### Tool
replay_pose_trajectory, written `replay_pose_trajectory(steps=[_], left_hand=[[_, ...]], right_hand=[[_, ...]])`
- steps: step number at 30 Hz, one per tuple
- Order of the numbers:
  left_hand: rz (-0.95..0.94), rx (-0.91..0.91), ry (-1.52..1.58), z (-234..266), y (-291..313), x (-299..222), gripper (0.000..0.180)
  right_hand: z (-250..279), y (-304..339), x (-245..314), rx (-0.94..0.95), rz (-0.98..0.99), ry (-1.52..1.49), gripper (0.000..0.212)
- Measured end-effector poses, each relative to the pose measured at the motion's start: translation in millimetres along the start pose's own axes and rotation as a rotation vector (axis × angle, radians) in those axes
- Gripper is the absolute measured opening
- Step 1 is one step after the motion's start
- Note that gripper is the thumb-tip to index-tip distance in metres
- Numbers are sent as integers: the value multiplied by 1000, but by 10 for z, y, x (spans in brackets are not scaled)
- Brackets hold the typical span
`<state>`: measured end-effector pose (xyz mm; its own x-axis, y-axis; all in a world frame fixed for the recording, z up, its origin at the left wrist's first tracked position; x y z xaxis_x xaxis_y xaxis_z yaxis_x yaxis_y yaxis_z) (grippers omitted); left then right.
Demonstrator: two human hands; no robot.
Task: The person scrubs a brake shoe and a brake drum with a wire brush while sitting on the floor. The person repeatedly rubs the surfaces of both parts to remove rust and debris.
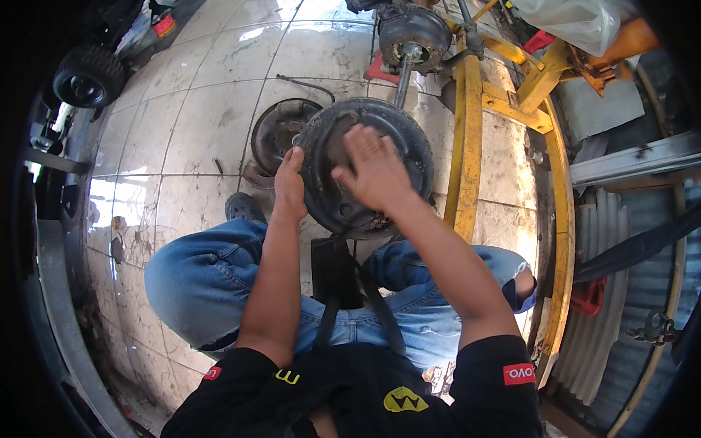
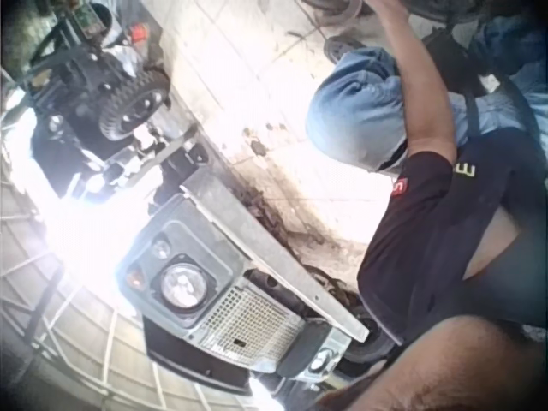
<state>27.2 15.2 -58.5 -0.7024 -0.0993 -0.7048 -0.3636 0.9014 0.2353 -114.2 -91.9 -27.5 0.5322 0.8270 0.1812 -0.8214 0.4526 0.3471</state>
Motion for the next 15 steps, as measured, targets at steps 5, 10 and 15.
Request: replay_pose_trajectory(steps=[5, 10, 15], left_hand=[[-49, -101, -120, -68, 0, 43, 41], [-88, -27, -113, 49, -45, 111, 42], [-70, -59, -51, -66, 3, 39, 41]], right_hand=[[67, -74, -128, -55, -182, -109, 83], [86, -57, -195, -87, -140, -215, 76], [118, -68, -146, -108, -156, -173, 67]])
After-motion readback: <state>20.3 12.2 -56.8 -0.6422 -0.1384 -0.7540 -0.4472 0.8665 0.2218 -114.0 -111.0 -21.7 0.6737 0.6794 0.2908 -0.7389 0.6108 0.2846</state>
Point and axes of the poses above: each hand's wrist, its own y-axis away from the middle knuckle, its own z-axis out of the back of the hand, x = y × z, the point moved 1 cm from there along -y, towards the middle knuckle, and after that the axes turned 15 degrees about x, right-handed, at the moved point
